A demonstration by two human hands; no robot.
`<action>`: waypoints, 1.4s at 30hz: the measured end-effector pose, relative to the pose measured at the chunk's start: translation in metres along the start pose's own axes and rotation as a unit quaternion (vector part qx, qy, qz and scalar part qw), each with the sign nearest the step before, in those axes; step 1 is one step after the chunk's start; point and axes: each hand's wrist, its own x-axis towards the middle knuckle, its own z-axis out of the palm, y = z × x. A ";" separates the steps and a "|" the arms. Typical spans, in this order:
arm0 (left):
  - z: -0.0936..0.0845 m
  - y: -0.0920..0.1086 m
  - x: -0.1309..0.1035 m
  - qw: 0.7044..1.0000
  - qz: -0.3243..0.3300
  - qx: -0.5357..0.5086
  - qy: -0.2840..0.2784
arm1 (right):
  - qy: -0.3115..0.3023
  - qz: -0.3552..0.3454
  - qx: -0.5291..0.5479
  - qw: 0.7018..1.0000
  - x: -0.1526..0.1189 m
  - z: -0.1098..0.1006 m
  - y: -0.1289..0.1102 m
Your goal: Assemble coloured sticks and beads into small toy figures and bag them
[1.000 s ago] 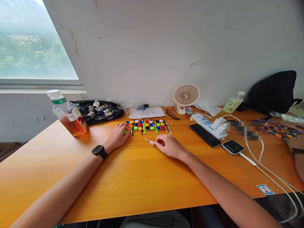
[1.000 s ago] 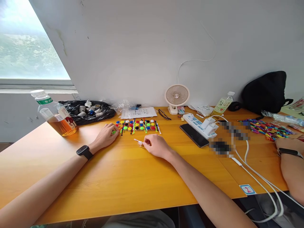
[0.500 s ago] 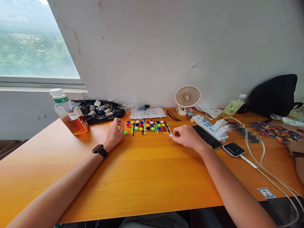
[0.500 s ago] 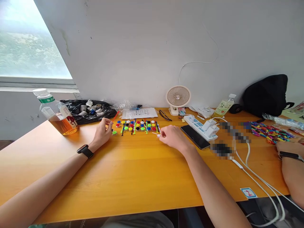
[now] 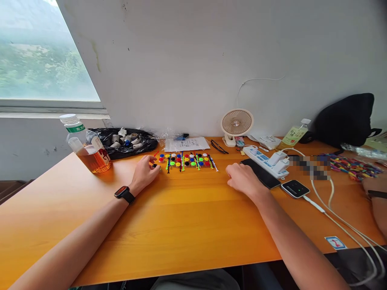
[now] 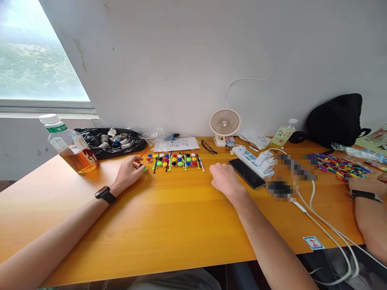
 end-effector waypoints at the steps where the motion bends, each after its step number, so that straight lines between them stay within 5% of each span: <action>1: 0.000 0.002 -0.001 1.000 0.002 -0.012 -0.002 | -0.005 -0.002 0.007 1.000 -0.001 0.000 -0.002; 11: 0.004 0.001 -0.002 0.995 0.030 -0.093 -0.030 | -0.048 0.041 0.036 0.997 0.002 0.000 0.005; 15: 0.006 0.000 0.000 0.997 0.063 -0.046 -0.007 | -0.076 0.047 0.045 0.995 0.001 0.000 0.008; 19: 0.005 -0.002 0.002 0.993 0.116 -0.015 0.024 | -0.071 0.050 0.026 0.996 0.001 0.000 0.009; 29: 0.012 -0.012 0.007 0.991 0.129 -0.010 -0.042 | 0.020 0.045 0.013 0.999 0.001 0.004 0.005; 37: 0.013 -0.010 0.007 0.992 0.114 -0.028 -0.045 | -0.002 0.028 0.027 0.999 0.002 0.005 -0.001; 42: 0.006 -0.004 0.009 0.985 0.166 0.010 -0.052 | -0.005 0.017 0.036 0.999 0.002 0.006 -0.003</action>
